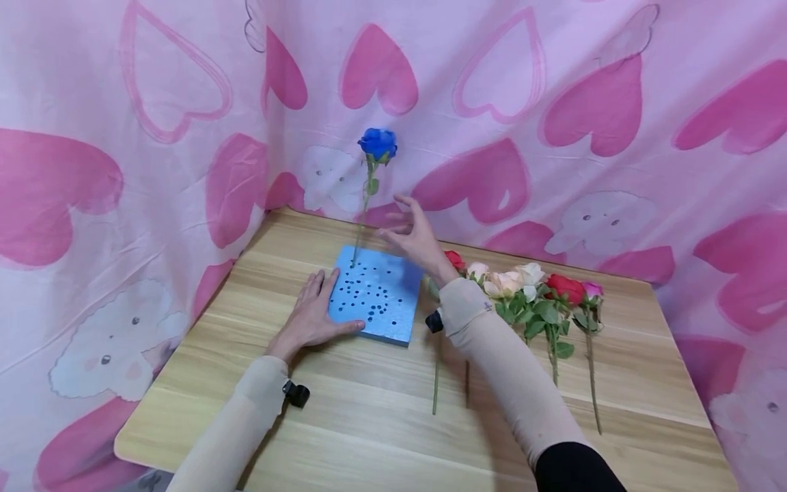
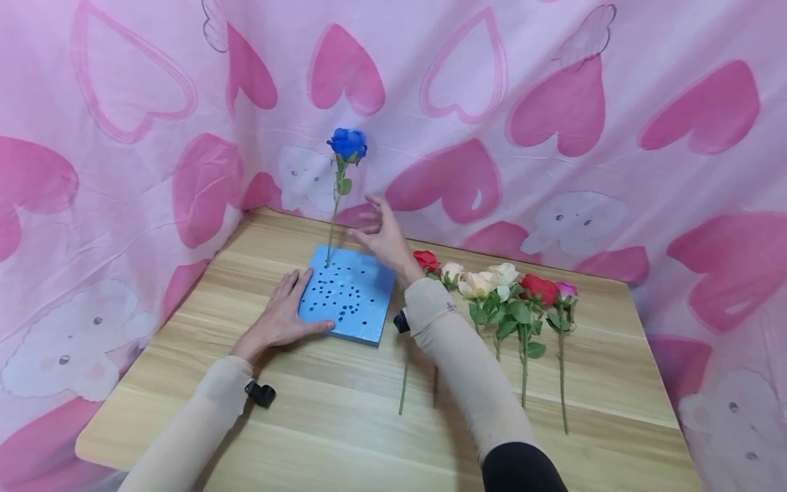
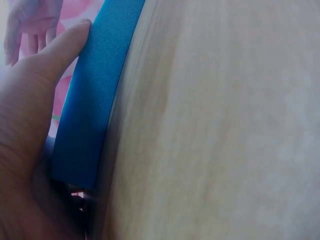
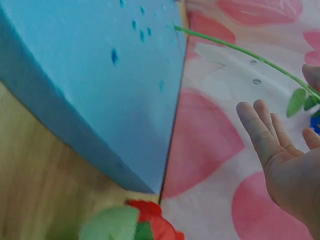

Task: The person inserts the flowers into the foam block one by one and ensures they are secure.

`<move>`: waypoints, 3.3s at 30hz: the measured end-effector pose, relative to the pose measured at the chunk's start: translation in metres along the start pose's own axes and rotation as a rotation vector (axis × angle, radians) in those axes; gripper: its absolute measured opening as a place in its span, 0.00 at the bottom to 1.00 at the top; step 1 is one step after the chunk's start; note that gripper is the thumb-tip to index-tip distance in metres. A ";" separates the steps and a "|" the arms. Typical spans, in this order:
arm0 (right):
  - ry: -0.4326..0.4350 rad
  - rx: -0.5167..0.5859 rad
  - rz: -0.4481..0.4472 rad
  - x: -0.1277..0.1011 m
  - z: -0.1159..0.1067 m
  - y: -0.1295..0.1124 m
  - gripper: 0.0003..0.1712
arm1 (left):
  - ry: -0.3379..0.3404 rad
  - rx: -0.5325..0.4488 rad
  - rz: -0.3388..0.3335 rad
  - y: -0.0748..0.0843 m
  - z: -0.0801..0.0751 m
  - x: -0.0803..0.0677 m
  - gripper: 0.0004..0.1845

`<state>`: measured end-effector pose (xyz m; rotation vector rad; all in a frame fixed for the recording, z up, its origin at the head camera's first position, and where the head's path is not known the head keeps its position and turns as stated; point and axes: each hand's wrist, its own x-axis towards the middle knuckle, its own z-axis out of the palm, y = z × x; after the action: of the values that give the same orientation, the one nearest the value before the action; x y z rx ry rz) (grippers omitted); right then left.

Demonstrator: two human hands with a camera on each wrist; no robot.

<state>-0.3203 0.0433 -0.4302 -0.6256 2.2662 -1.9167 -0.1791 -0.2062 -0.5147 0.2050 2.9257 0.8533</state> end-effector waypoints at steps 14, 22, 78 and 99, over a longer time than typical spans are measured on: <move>0.066 0.091 -0.014 -0.026 -0.044 -0.042 0.48 | 0.002 -0.005 0.005 -0.001 0.000 0.000 0.73; 0.123 0.095 0.001 -0.046 -0.065 -0.067 0.47 | -0.002 -0.014 0.002 -0.001 0.000 0.001 0.73; 0.589 0.363 -0.126 -0.191 -0.284 -0.070 0.48 | -0.032 -0.017 0.004 -0.004 0.000 0.004 0.72; 0.617 0.345 0.074 -0.242 -0.309 -0.046 0.52 | -0.039 -0.020 -0.002 -0.001 0.000 0.005 0.72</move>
<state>-0.1946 0.4122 -0.3683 0.1146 2.0958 -2.6441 -0.1841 -0.2064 -0.5161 0.2148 2.8799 0.8678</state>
